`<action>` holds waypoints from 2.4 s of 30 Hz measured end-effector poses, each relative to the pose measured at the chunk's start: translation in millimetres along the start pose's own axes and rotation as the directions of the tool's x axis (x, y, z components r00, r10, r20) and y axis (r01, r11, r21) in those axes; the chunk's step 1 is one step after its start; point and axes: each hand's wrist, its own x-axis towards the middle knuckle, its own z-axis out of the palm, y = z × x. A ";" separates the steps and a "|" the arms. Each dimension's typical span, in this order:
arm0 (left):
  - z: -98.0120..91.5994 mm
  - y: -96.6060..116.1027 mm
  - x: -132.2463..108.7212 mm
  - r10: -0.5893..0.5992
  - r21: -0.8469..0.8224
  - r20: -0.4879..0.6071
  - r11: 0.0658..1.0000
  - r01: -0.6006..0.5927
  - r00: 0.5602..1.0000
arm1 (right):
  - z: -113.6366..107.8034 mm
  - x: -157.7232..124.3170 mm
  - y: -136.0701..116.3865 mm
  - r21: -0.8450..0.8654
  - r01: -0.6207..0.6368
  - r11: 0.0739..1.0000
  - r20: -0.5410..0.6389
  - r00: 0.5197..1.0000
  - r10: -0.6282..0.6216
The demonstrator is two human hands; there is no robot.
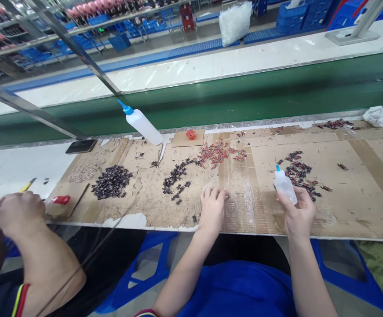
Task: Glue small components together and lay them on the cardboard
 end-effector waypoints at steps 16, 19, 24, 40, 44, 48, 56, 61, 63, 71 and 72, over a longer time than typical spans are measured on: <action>2.7 1.9 -7.8 0.015 -0.261 0.012 0.965 -0.012 1.000 | 14.3 -22.4 4.5 -0.065 -0.003 0.998 0.083 0.997 0.008; 2.2 2.4 -3.4 -0.033 -0.294 0.074 0.954 0.054 0.997 | 21.0 -31.3 3.2 -0.187 0.067 0.980 0.105 0.993 -0.048; 3.3 6.0 -2.1 -0.115 -0.329 0.100 0.934 0.142 0.988 | 23.2 -33.8 2.2 -0.297 0.107 0.949 0.151 0.986 -0.064; 3.5 7.3 0.1 -0.162 -0.333 0.085 0.925 0.181 0.983 | 19.3 -31.2 7.9 -0.404 0.110 0.908 0.204 0.979 -0.028; 2.6 8.0 -0.1 -0.181 -0.337 0.096 0.919 0.203 0.979 | 19.3 -31.6 5.9 -0.369 0.102 0.924 0.175 0.984 -0.039; 3.1 7.9 -0.1 -0.177 -0.335 0.090 0.921 0.197 0.980 | 19.5 -32.2 3.9 -0.328 0.093 0.940 0.150 0.988 -0.045; 1.7 9.2 0.3 -0.166 -0.292 0.073 0.939 0.180 0.983 | 20.0 -31.8 6.5 -0.368 0.090 0.925 0.205 0.979 -0.013; 2.0 10.1 0.3 -0.172 -0.289 0.099 0.937 0.194 0.980 | 19.5 -32.4 7.3 -0.355 0.070 0.932 0.149 0.989 -0.017; 1.6 10.5 0.6 -0.180 -0.292 0.108 0.934 0.204 0.978 | 19.2 -31.8 5.9 -0.308 0.063 0.949 0.094 0.995 -0.035; -27.8 3.7 32.1 0.004 -0.268 0.308 0.960 0.083 0.951 | 20.3 -14.7 6.1 -0.166 0.131 0.977 0.049 0.991 -0.124; -31.1 2.2 42.4 0.025 -0.246 0.285 0.968 0.047 0.958 | 20.9 -11.9 7.5 -0.186 0.148 0.971 0.063 0.988 -0.138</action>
